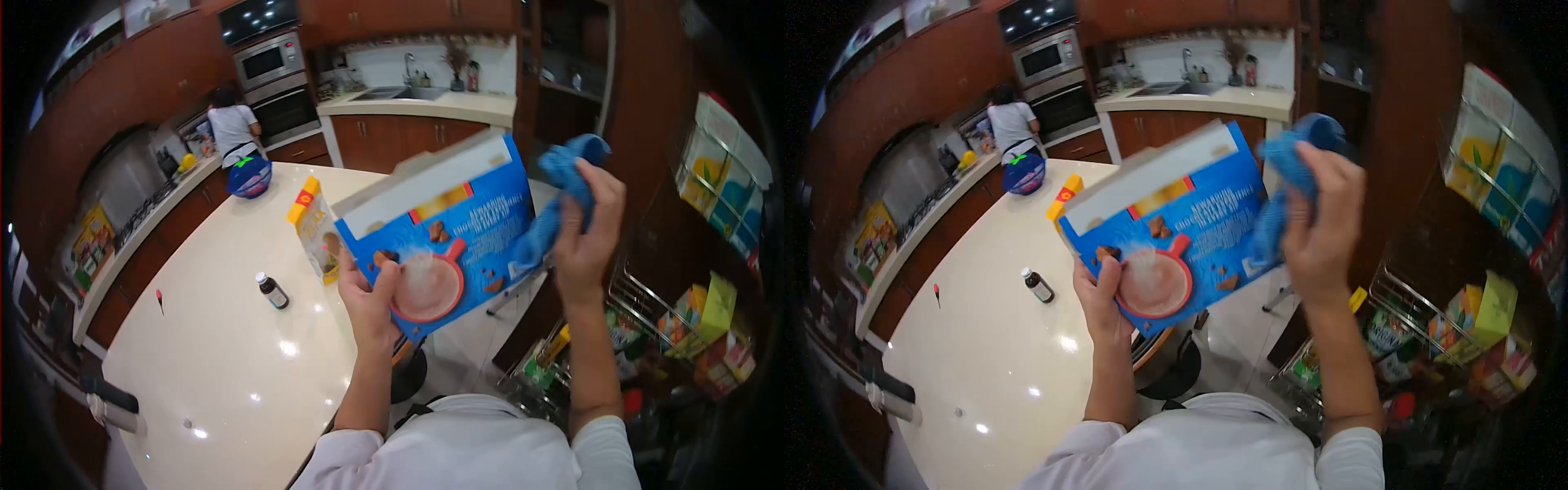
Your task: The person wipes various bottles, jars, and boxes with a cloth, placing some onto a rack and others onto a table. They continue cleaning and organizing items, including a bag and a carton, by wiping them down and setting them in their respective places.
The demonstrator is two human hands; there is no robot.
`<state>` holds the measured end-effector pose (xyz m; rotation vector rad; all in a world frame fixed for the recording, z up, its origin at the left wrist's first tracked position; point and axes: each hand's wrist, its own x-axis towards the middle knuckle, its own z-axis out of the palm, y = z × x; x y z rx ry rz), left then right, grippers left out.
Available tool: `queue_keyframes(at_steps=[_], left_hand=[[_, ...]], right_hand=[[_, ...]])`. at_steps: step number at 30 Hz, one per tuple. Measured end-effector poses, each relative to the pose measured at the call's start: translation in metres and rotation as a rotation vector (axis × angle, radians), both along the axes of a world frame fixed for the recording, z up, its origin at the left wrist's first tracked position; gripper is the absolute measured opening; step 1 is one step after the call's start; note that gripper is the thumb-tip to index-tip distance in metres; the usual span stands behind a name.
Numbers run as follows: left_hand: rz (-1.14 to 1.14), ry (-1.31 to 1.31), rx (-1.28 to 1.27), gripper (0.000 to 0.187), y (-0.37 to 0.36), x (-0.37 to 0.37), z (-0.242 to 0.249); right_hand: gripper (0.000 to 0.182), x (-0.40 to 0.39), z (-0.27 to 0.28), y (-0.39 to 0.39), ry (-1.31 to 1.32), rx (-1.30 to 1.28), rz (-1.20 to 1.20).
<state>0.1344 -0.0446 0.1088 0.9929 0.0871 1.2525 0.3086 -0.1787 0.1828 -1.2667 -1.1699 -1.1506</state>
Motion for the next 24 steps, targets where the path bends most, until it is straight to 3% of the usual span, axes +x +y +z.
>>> queue_keyframes(at_steps=[2,3,4,5,7,10,13,14,15,16,17,18,21,23,24], left_hand=[[-0.040,-0.088,0.009,0.045,-0.004,0.016,0.003],[-0.044,-0.129,0.028,0.046,-0.007,0.026,0.003],[-0.047,-0.173,0.045,0.047,-0.011,0.033,0.001],[-0.075,-0.158,0.049,0.047,-0.001,0.035,-0.009],[0.132,-0.033,0.081,0.047,0.029,0.038,-0.026],[0.144,-0.133,0.121,0.047,0.014,0.039,-0.022],[0.096,-0.151,0.168,0.048,0.021,0.022,-0.021],[0.080,-0.178,0.221,0.048,0.022,0.016,-0.021],[0.089,-0.170,0.204,0.041,0.018,0.014,-0.014],[0.131,-0.165,0.193,0.041,0.017,0.015,-0.016],[0.170,-0.121,0.137,0.037,0.016,0.016,-0.017],[0.207,-0.082,0.080,0.034,0.016,0.019,-0.018],[0.236,-0.127,0.043,0.031,0.016,0.022,0.002],[0.204,-0.108,0.073,0.033,0.025,0.021,0.000],[0.198,-0.099,0.069,0.033,0.033,0.021,-0.002]], right_hand=[[0.039,-0.017,-0.024,0.028,0.024,-0.138,0.222],[0.041,-0.038,-0.032,0.038,-0.141,-0.337,-0.030],[0.042,-0.062,-0.043,0.045,-0.058,-0.536,-0.016],[0.042,-0.076,-0.061,0.059,-0.012,-0.410,0.128],[0.041,-0.086,-0.074,0.065,0.051,-0.403,0.280],[0.040,-0.061,-0.076,0.054,-0.044,-0.438,0.326],[0.045,0.009,-0.064,0.054,0.042,-0.311,-0.151],[0.040,0.031,-0.053,0.060,0.177,-0.089,0.097],[0.035,0.051,-0.047,0.057,0.299,-0.069,0.284],[0.033,0.061,-0.046,0.057,0.717,-0.056,0.641],[0.034,0.052,-0.035,0.051,0.919,-0.031,0.872],[0.037,0.055,-0.038,0.048,0.890,-0.110,1.007],[0.037,0.024,-0.048,0.048,0.992,-0.107,1.048],[0.032,0.011,-0.075,0.068,1.158,0.270,0.948],[0.032,0.021,-0.099,0.075,1.167,0.274,0.940]])
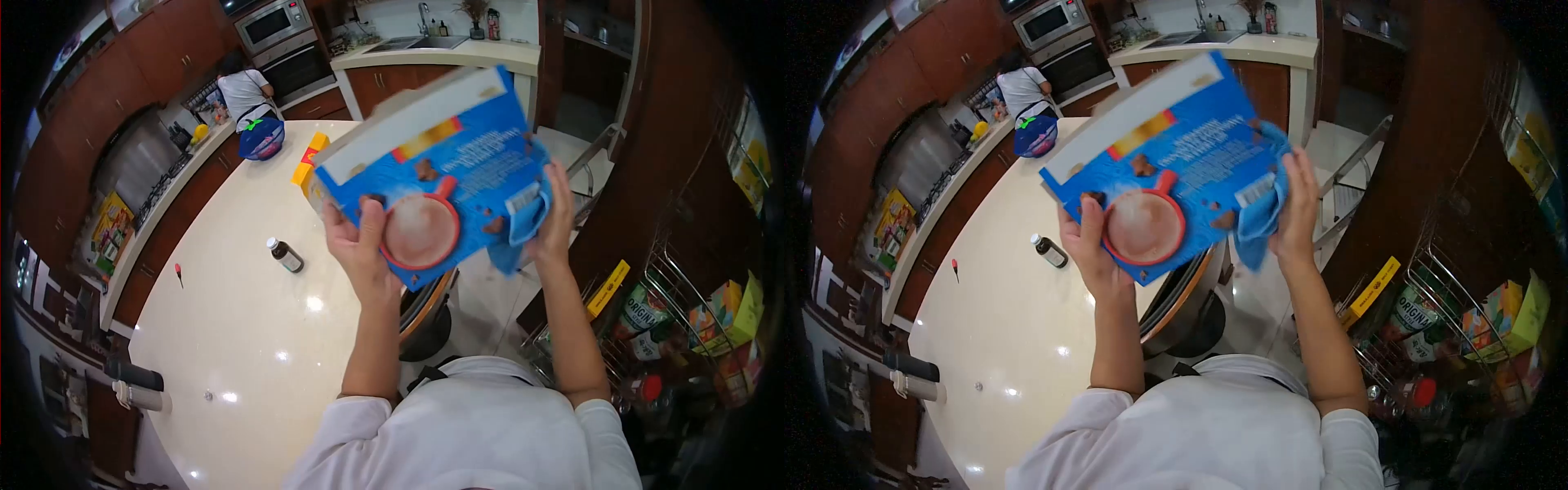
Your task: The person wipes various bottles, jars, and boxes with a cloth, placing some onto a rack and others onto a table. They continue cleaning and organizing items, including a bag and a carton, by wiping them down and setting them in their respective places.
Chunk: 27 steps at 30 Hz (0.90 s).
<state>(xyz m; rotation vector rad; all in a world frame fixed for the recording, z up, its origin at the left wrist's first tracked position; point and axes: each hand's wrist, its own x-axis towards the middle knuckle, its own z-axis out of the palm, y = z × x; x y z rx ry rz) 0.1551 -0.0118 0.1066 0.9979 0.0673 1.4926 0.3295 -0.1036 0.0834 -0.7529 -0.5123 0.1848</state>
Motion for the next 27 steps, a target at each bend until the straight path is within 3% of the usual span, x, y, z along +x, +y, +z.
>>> queue_keyframes(at_steps=[2,3,4,7,8,10,12,13,14,16,17,19,22,27], left_hand=[[0.064,-0.052,-0.031,0.042,0.019,-0.001,-0.007],[0.141,-0.024,0.031,0.051,0.035,-0.003,-0.016],[0.134,-0.028,0.039,0.051,0.048,-0.004,-0.021],[0.263,0.366,0.156,0.080,0.083,-0.018,-0.054],[0.265,0.361,0.157,0.080,0.089,-0.025,-0.066],[0.222,0.465,0.271,0.079,0.092,-0.042,-0.091],[0.214,0.557,0.251,0.082,0.098,-0.060,-0.124],[0.290,0.693,0.420,0.083,0.103,-0.068,-0.140],[0.362,0.828,0.590,0.083,0.107,-0.076,-0.157],[0.309,0.849,0.575,0.081,0.097,-0.080,-0.166],[0.311,0.797,0.607,0.079,0.098,-0.082,-0.172],[0.284,0.731,0.648,0.077,0.098,-0.089,-0.177],[0.290,0.810,0.714,0.078,0.101,-0.102,-0.182],[0.260,0.846,0.605,0.078,0.107,-0.112,-0.187]], right_hand=[[0.029,0.026,-0.048,0.010,0.209,0.023,0.394],[0.029,0.025,-0.053,0.006,0.211,0.031,0.385],[0.029,0.021,-0.059,0.000,0.217,-0.117,0.334],[0.029,0.031,-0.078,-0.019,0.194,-0.344,0.298],[0.029,0.035,-0.083,-0.023,0.183,-0.419,0.314],[0.038,0.028,-0.067,-0.036,0.062,-0.556,0.325],[0.045,0.012,-0.059,-0.037,-0.577,-0.731,0.176],[0.057,0.000,-0.054,-0.033,-0.661,-0.753,0.212],[0.057,-0.012,-0.046,-0.028,-0.648,-0.766,0.218],[0.064,-0.030,-0.034,-0.013,-1.004,-0.952,0.269],[0.064,-0.039,-0.037,-0.003,-0.994,-0.964,0.281],[0.066,-0.055,-0.048,0.016,-1.214,-1.039,0.317],[0.062,-0.072,-0.072,0.034,-1.283,-1.020,0.325],[0.055,-0.076,-0.086,0.030,-1.271,-1.072,0.347]])
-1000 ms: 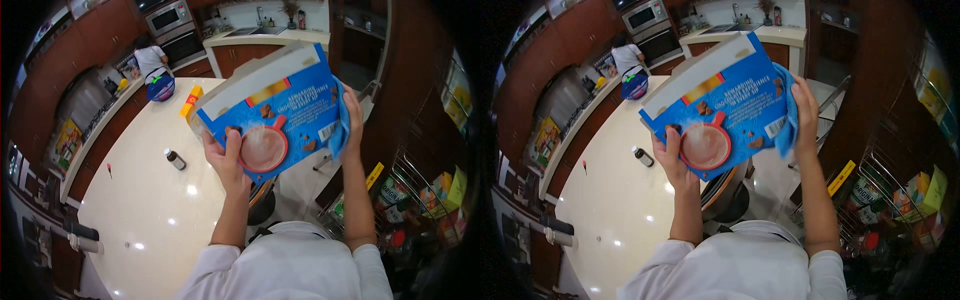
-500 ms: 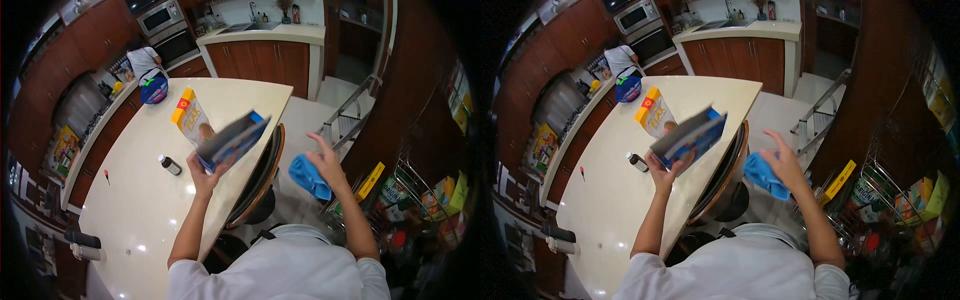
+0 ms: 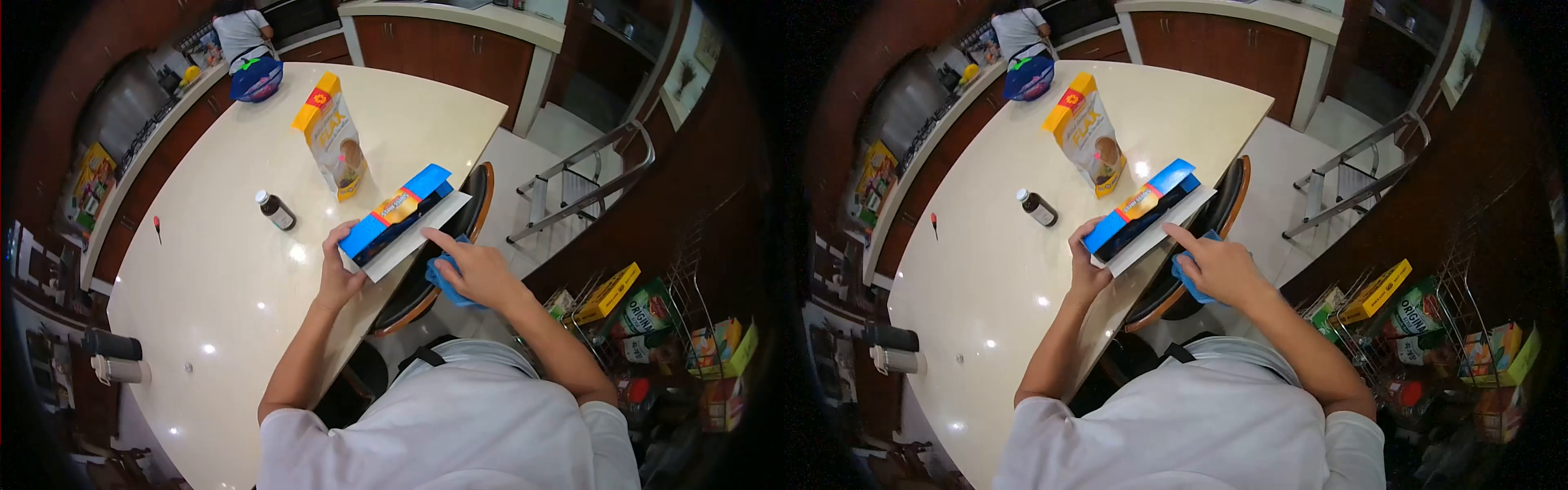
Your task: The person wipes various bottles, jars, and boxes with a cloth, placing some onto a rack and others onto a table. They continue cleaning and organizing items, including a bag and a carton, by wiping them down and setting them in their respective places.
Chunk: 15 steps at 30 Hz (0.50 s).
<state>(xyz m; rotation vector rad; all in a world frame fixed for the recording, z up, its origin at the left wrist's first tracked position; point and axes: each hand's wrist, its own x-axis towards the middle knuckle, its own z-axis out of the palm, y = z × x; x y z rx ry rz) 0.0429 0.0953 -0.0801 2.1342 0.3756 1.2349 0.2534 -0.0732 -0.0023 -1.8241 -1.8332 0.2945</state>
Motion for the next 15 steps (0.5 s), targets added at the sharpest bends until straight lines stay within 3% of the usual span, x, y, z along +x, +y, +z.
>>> queue_keyframes(at_steps=[4,8,10,11,14,15], left_hand=[[0.108,0.019,-0.191,0.071,-0.002,0.004,0.013],[0.133,0.082,-0.166,0.068,0.009,0.011,0.013],[0.140,-0.094,-0.363,0.064,0.016,0.020,0.008],[0.118,-0.096,-0.357,0.064,0.021,0.021,0.007],[0.335,-0.078,-0.335,0.058,0.038,0.036,0.005],[0.305,-0.110,-0.436,0.061,0.057,0.041,-0.009]], right_hand=[[0.055,0.002,-0.006,0.001,-0.062,0.038,0.033],[0.065,0.001,-0.001,0.001,-0.074,0.067,0.013],[0.066,-0.002,0.012,-0.007,-0.059,0.008,-0.014],[0.067,-0.003,0.018,-0.012,-0.044,-0.060,-0.032],[0.066,0.002,0.007,-0.026,0.018,-0.019,-0.018],[0.064,0.002,0.013,-0.033,0.047,-0.035,-0.024]])
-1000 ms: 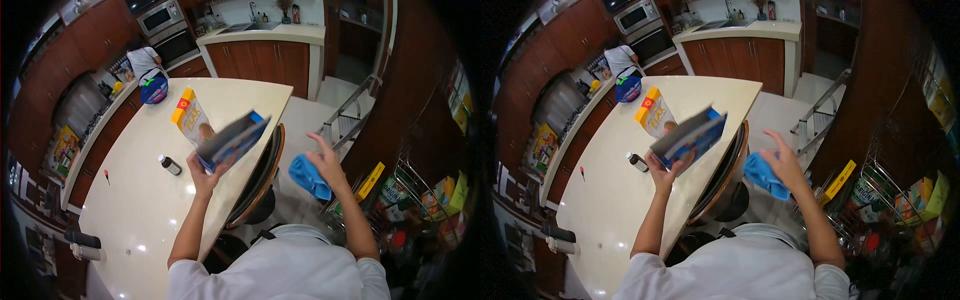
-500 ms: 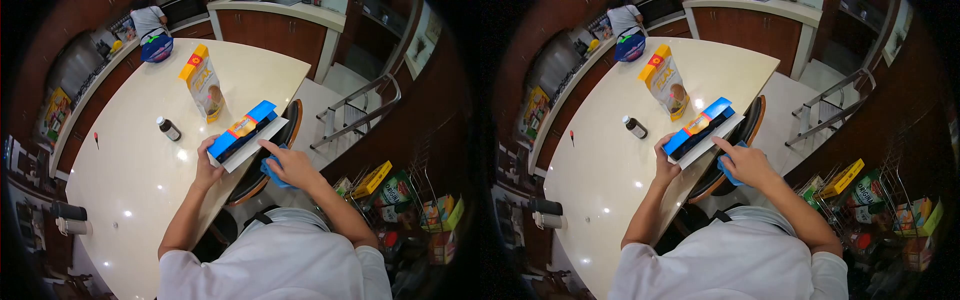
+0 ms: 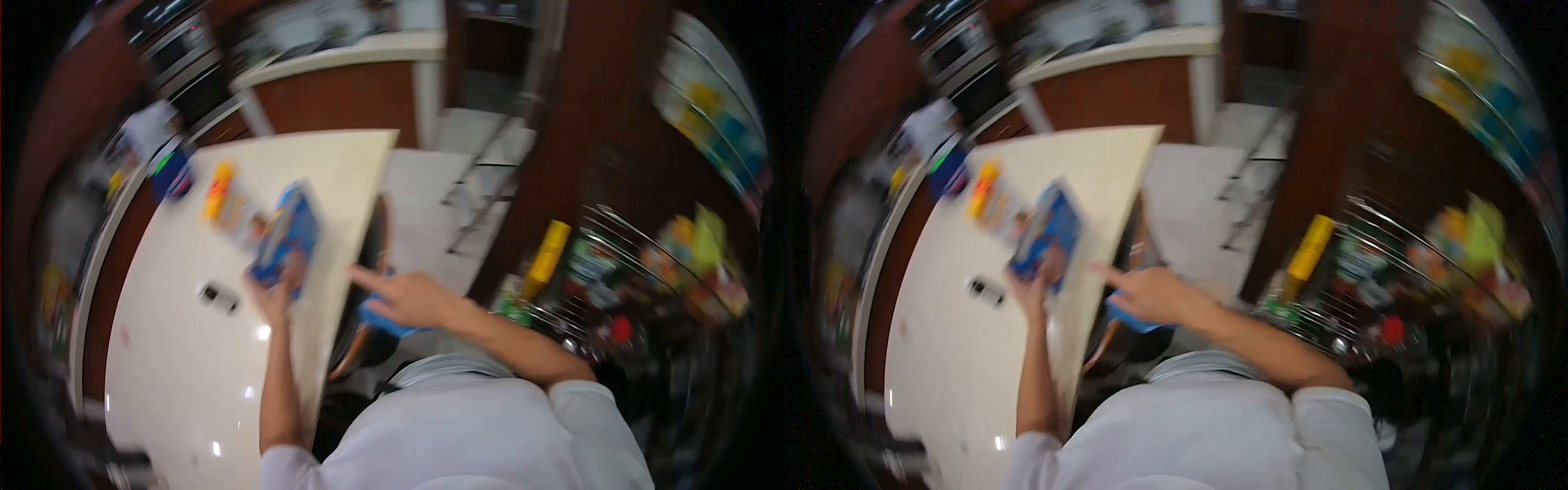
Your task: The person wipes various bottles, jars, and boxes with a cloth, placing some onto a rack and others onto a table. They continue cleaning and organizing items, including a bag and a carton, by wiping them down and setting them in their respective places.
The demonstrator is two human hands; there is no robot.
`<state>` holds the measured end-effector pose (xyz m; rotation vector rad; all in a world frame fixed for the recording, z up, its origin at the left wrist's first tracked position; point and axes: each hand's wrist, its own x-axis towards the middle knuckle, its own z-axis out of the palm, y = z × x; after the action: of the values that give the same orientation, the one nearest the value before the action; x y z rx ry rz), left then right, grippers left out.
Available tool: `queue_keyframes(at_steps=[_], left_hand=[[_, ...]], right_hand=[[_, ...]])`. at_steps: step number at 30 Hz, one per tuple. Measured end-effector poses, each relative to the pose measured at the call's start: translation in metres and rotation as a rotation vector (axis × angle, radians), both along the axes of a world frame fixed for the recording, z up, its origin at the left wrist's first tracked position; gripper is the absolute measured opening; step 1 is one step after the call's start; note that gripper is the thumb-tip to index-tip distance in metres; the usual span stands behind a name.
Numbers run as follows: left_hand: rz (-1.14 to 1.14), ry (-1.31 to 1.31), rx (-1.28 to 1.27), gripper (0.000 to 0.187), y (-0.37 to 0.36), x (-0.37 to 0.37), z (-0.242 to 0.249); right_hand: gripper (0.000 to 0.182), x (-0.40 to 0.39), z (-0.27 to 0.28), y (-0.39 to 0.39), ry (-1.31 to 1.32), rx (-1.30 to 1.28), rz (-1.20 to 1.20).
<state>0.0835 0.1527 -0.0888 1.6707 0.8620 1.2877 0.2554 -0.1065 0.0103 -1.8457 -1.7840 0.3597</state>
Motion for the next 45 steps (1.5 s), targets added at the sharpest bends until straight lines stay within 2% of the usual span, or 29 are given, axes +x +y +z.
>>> queue_keyframes(at_steps=[2,4,5,6,7,8,10,12,13,15,16,18,20,22,24,26,27,28,29,30,32,33,34,36,37,38,40,42,45], left_hand=[[0.064,0.007,0.092,0.066,0.038,0.005,-0.035],[0.170,0.102,0.282,0.096,0.023,0.014,-0.018],[0.103,-0.049,0.298,0.106,0.036,0.017,-0.033],[0.098,-0.148,0.279,0.111,0.019,0.025,-0.019],[0.253,0.099,0.312,0.112,0.011,0.021,-0.015],[0.424,0.212,0.254,0.111,0.000,0.025,-0.008],[0.509,0.162,0.523,0.102,-0.033,0.022,0.014],[0.261,0.050,0.506,0.093,-0.111,0.048,0.070],[0.012,0.004,0.527,0.088,-0.149,0.065,0.097],[-0.452,0.023,0.546,0.077,-0.224,0.098,0.150],[-0.667,0.090,0.546,0.070,-0.256,0.112,0.173],[-1.011,0.078,0.807,0.078,-0.304,0.150,0.204],[-1.104,0.041,0.916,0.081,-0.365,0.185,0.237],[-1.166,0.132,0.883,0.087,-0.406,0.222,0.251],[-1.180,0.327,0.816,0.095,-0.431,0.259,0.253],[-1.391,0.564,0.555,0.096,-0.443,0.288,0.259],[-1.394,0.563,0.564,0.096,-0.446,0.296,0.264],[-1.550,0.674,0.527,0.096,-0.445,0.302,0.270],[-1.704,0.790,0.486,0.097,-0.444,0.306,0.272],[-1.707,0.798,0.497,0.097,-0.441,0.313,0.265],[-1.745,0.616,0.555,0.097,-0.437,0.327,0.245],[-1.599,0.614,0.441,0.100,-0.444,0.313,0.254],[-1.594,0.611,0.447,0.100,-0.453,0.307,0.261],[-1.525,0.323,0.322,0.099,-0.470,0.303,0.266],[-1.414,0.196,0.607,0.113,-0.475,0.316,0.255],[-1.402,0.198,0.604,0.113,-0.476,0.327,0.246],[-1.641,0.200,0.201,0.099,-0.482,0.332,0.256],[-1.611,0.263,0.191,0.091,-0.475,0.321,0.271],[-1.114,0.002,0.918,0.073,-0.467,0.304,0.283]], right_hand=[[0.060,0.003,0.018,-0.029,0.034,0.010,-0.039],[0.056,0.010,0.028,-0.062,0.074,0.154,-0.060],[0.052,0.013,0.039,-0.086,0.108,0.204,-0.124],[0.048,0.016,0.049,-0.107,0.147,0.258,-0.168],[0.048,0.019,0.061,-0.129,0.119,0.272,-0.200],[0.043,0.025,0.072,-0.152,0.110,0.387,-0.322],[0.035,0.031,0.088,-0.207,0.021,0.646,-0.559],[0.030,0.028,0.108,-0.264,-0.092,0.884,-0.826],[0.027,0.034,0.110,-0.287,-0.321,1.042,-0.990],[0.022,0.045,0.126,-0.324,-0.437,1.295,-1.281],[0.024,0.053,0.137,-0.335,-0.389,1.377,-1.319],[0.029,0.081,0.146,-0.351,-0.374,1.325,-1.347],[0.034,0.112,0.146,-0.357,-0.593,0.860,-1.557],[0.036,0.125,0.131,-0.349,-1.012,0.325,-1.661],[0.030,0.117,0.140,-0.345,-0.956,0.310,-1.604],[0.023,0.111,0.145,-0.350,-0.575,0.416,-1.255],[0.021,0.110,0.146,-0.351,-0.479,0.529,-1.088],[0.020,0.108,0.147,-0.353,-0.384,0.634,-0.917],[0.019,0.105,0.147,-0.356,-0.376,0.656,-0.860],[0.019,0.102,0.144,-0.363,-0.375,0.665,-0.869],[0.019,0.096,0.139,-0.378,0.138,0.977,-0.724],[0.021,0.088,0.135,-0.382,0.228,1.161,-0.726],[0.024,0.083,0.123,-0.384,0.192,1.372,-0.793],[0.029,0.074,0.110,-0.387,0.076,1.723,-1.018],[0.031,0.063,0.113,-0.387,0.205,1.862,-0.955],[0.031,0.057,0.114,-0.387,0.215,1.858,-0.946],[0.036,0.047,0.112,-0.389,0.243,2.010,-0.867],[0.039,0.045,0.106,-0.392,0.247,1.968,-0.909],[0.037,0.047,0.098,-0.389,0.182,1.929,-0.950]])
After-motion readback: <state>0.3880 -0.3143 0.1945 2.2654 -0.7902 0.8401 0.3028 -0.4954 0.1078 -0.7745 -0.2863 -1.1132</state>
